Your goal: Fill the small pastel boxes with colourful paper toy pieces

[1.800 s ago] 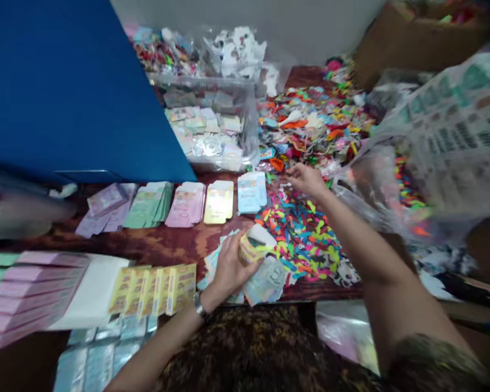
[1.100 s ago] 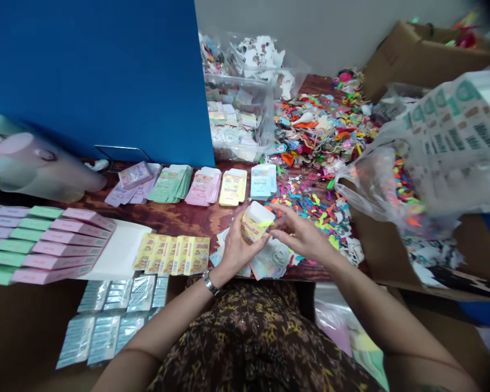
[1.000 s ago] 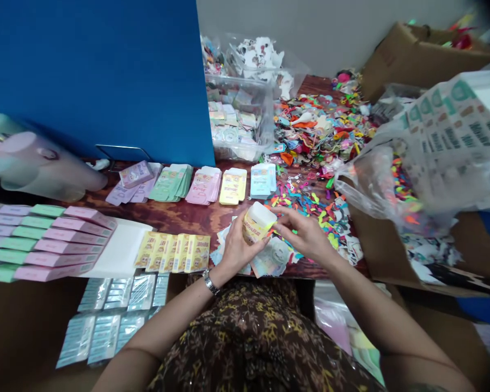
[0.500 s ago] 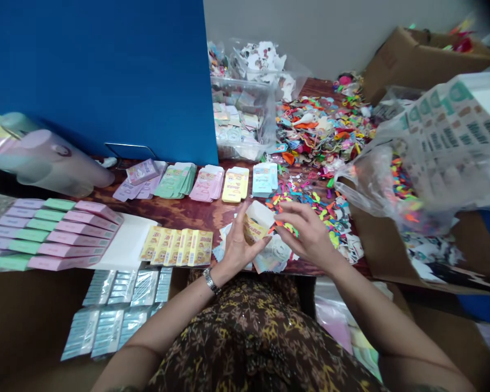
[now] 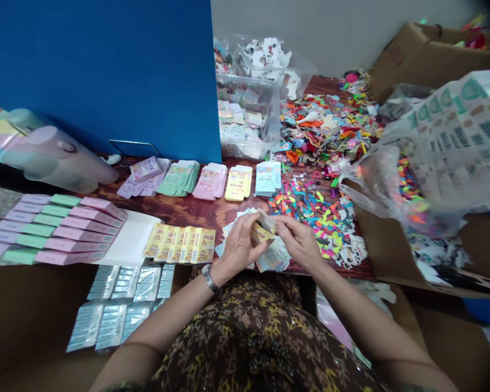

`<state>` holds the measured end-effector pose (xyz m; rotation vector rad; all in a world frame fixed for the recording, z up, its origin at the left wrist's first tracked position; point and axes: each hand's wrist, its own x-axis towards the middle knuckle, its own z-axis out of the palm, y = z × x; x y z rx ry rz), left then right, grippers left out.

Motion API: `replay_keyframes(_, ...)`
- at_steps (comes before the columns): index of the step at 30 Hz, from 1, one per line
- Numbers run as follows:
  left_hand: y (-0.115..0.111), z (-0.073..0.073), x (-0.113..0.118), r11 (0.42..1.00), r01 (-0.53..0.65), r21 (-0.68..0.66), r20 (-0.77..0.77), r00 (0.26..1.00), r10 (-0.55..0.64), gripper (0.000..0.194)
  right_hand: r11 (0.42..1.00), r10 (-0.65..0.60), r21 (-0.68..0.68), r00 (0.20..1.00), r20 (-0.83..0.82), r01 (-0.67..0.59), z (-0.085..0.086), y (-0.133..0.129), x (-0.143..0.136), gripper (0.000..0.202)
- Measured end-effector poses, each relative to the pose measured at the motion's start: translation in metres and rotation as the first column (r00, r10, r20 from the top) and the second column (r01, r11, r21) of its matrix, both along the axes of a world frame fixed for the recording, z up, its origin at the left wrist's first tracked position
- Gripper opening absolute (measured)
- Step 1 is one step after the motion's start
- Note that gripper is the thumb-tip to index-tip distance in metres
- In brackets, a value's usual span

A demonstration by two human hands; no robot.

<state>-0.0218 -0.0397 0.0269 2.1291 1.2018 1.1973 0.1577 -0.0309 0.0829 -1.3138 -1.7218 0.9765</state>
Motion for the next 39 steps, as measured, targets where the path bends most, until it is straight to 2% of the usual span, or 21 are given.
replay_keyframes(6, -0.002, 0.005, -0.002, 1.000, -0.002, -0.010, -0.082, 0.997, 0.002, 0.085, 0.965, -0.030, -0.260, 0.960, -0.278, -0.045, 0.006, 0.014, -0.003, 0.021)
replay_keyframes(9, -0.004, 0.005, -0.001, 0.998, -0.028, -0.055, -0.112, 0.993, 0.021, 0.090, 0.950, -0.003, -0.297, 0.953, -0.303, -0.092, 0.006, 0.018, -0.004, 0.020)
replay_keyframes(14, -0.005, 0.006, 0.000, 0.994, -0.054, -0.096, -0.166, 0.985, 0.038, 0.093, 0.974, 0.050, -0.210, 0.984, -0.172, -0.086, 0.008, 0.015, -0.005, 0.019)
replay_keyframes(20, -0.003, 0.009, 0.001, 0.993, -0.092, -0.073, -0.219, 0.973, 0.074, 0.094, 0.995, 0.097, 0.024, 0.985, 0.144, -0.101, 0.015, 0.004, -0.004, 0.033)
replay_keyframes(22, -0.003, 0.009, 0.001, 0.992, -0.103, -0.070, -0.221, 0.972, 0.086, 0.094, 0.994, 0.105, 0.026, 0.985, 0.138, -0.110, 0.013, 0.003, -0.004, 0.034)
replay_keyframes(26, -0.004, 0.006, 0.002, 0.994, -0.097, -0.053, -0.195, 0.977, 0.085, 0.094, 0.999, 0.053, -0.013, 0.998, 0.021, -0.053, 0.008, 0.006, -0.004, 0.028)
replay_keyframes(28, -0.004, 0.005, 0.002, 0.993, -0.109, -0.045, -0.185, 0.978, 0.098, 0.095, 0.999, 0.034, -0.002, 0.999, 0.027, -0.034, 0.008, 0.008, -0.004, 0.026)
replay_keyframes(31, -0.004, 0.005, 0.003, 0.992, -0.122, -0.034, -0.215, 0.970, 0.112, 0.095, 0.993, 0.028, 0.108, 0.990, 0.137, -0.043, 0.011, 0.006, -0.006, 0.025)
replay_keyframes(34, -0.004, 0.009, 0.003, 0.987, -0.159, -0.033, -0.310, 0.940, 0.141, 0.094, 0.968, 0.035, 0.237, 0.976, 0.215, -0.087, 0.011, 0.001, -0.009, 0.030)
replay_keyframes(36, -0.003, 0.013, 0.002, 0.982, -0.186, -0.017, -0.365, 0.916, 0.167, 0.095, 0.963, 0.021, 0.258, 0.980, 0.199, -0.073, 0.007, -0.003, -0.011, 0.033)
replay_keyframes(39, -0.003, 0.016, 0.001, 0.985, -0.173, 0.024, -0.395, 0.903, 0.168, 0.096, 0.965, -0.061, 0.261, 0.988, 0.145, 0.021, -0.005, -0.011, -0.016, 0.039)
